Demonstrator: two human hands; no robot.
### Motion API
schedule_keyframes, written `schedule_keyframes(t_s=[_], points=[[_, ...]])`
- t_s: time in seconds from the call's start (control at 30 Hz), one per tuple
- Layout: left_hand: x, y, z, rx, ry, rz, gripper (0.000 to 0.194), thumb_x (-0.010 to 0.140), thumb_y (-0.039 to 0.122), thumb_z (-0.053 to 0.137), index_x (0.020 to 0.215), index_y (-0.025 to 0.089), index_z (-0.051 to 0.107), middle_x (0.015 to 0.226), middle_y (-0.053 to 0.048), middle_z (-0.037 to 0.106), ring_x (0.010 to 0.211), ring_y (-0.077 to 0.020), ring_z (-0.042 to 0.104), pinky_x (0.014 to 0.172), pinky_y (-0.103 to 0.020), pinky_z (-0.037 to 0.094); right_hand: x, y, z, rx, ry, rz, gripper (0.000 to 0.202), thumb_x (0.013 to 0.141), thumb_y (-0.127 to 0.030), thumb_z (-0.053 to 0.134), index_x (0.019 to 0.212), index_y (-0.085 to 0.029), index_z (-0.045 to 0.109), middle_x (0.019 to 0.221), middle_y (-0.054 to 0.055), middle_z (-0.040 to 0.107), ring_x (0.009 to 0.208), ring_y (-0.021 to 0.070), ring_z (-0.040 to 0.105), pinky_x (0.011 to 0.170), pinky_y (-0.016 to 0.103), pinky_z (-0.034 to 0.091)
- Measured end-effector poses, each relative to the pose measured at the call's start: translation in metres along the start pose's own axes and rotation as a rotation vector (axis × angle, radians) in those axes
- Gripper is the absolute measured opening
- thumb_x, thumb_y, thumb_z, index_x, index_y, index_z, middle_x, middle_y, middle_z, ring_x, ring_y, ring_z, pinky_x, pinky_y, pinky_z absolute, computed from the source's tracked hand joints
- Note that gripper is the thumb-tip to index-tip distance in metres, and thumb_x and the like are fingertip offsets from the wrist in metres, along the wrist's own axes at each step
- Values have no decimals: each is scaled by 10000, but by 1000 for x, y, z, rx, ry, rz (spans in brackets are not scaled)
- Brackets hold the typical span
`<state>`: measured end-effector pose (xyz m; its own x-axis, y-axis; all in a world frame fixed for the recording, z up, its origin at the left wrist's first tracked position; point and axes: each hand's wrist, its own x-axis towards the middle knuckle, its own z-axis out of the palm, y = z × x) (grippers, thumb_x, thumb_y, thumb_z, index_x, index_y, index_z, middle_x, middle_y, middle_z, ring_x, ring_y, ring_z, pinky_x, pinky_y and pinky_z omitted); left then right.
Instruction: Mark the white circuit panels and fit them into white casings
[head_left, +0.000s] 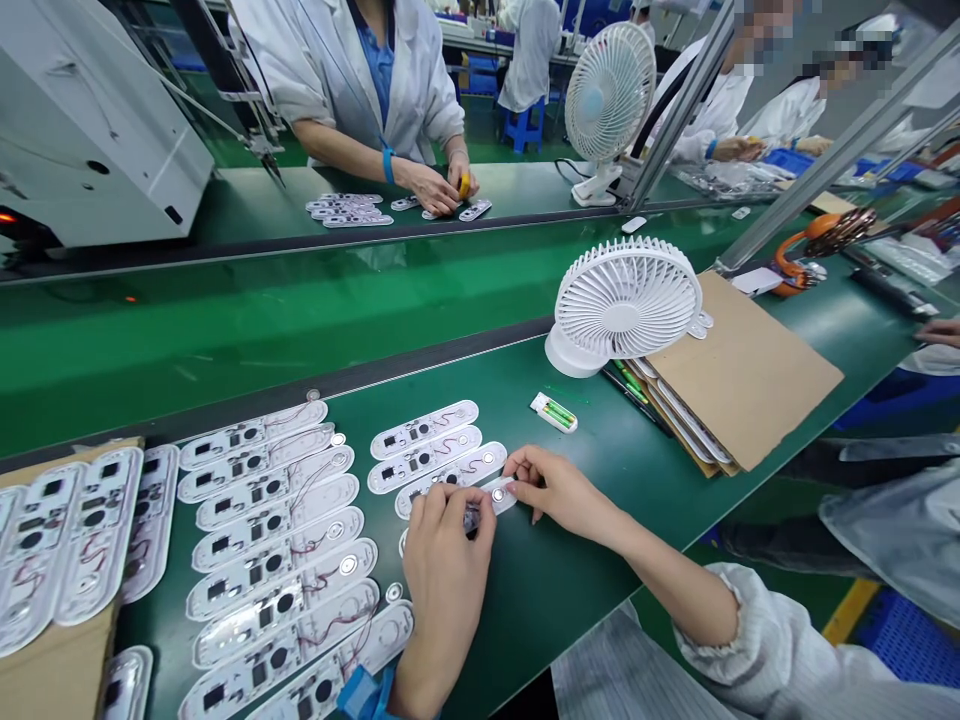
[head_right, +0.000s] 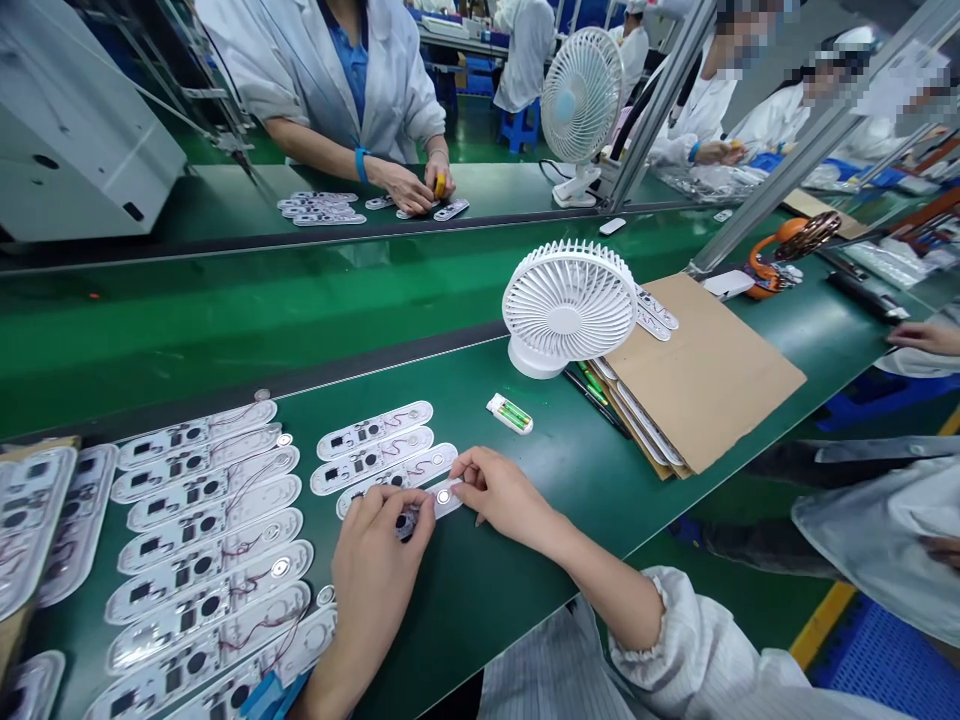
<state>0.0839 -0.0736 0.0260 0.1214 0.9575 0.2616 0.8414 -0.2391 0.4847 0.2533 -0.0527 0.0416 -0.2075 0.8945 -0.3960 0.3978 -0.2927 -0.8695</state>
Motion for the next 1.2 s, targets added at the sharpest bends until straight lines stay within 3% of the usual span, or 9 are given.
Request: schedule_keyframes(t_s=[0.23, 0.4, 0.5, 0.7, 0.97, 1.2], points=[[1, 0, 1, 25, 25, 32, 182, 907, 237, 530, 786, 209, 664, 770, -31, 606, 743, -208, 522, 604, -298, 390, 1, 0, -2, 14, 1, 13, 150, 875, -341, 558, 936, -205, 553, 758, -39, 461, 580, 102, 496, 486, 225, 522], [0, -3, 0, 7, 24, 54, 168, 910, 241, 535, 817, 211, 672, 775, -28, 603, 751, -206, 529, 620, -296, 394, -1, -13, 6, -114, 44, 24, 52, 853, -239, 596, 847, -204, 559, 741, -29, 497, 649, 119, 499, 505, 205, 431], [-1, -5, 0, -29, 21, 56, 166, 912, 244, 532, 842, 210, 679, 786, -27, 604, 762, -201, 541, 645, -295, 409, 1, -19, 8, -216, 69, 30, 95, 825, -165, 614, 765, -199, 548, 713, -41, 501, 625, 108, 476, 551, 224, 370], [0, -7, 0, -12, 40, 118, 162, 916, 228, 540, 882, 197, 695, 781, -38, 587, 739, -201, 527, 655, -303, 415, 12, -26, 1, -288, -39, 51, 114, 797, -144, 625, 733, -203, 552, 645, -59, 480, 602, 107, 520, 540, 210, 368], [-16, -19, -12, 277, 5, 402, 306, 943, 161, 460, 1146, 209, 684, 984, -124, 588, 805, -234, 529, 660, -330, 454, 25, -30, -3, -314, -165, 113, 133, 745, -120, 629, 700, -201, 533, 678, -55, 593, 504, 82, 570, 475, 184, 414], [-21, -25, -8, 390, -60, 446, 410, 875, 49, 477, 1208, 220, 645, 1048, -120, 602, 803, -224, 518, 644, -322, 486, 30, -32, 0, -333, -183, 184, 117, 756, -147, 643, 692, -197, 559, 694, -46, 629, 481, 83, 595, 455, 181, 456]])
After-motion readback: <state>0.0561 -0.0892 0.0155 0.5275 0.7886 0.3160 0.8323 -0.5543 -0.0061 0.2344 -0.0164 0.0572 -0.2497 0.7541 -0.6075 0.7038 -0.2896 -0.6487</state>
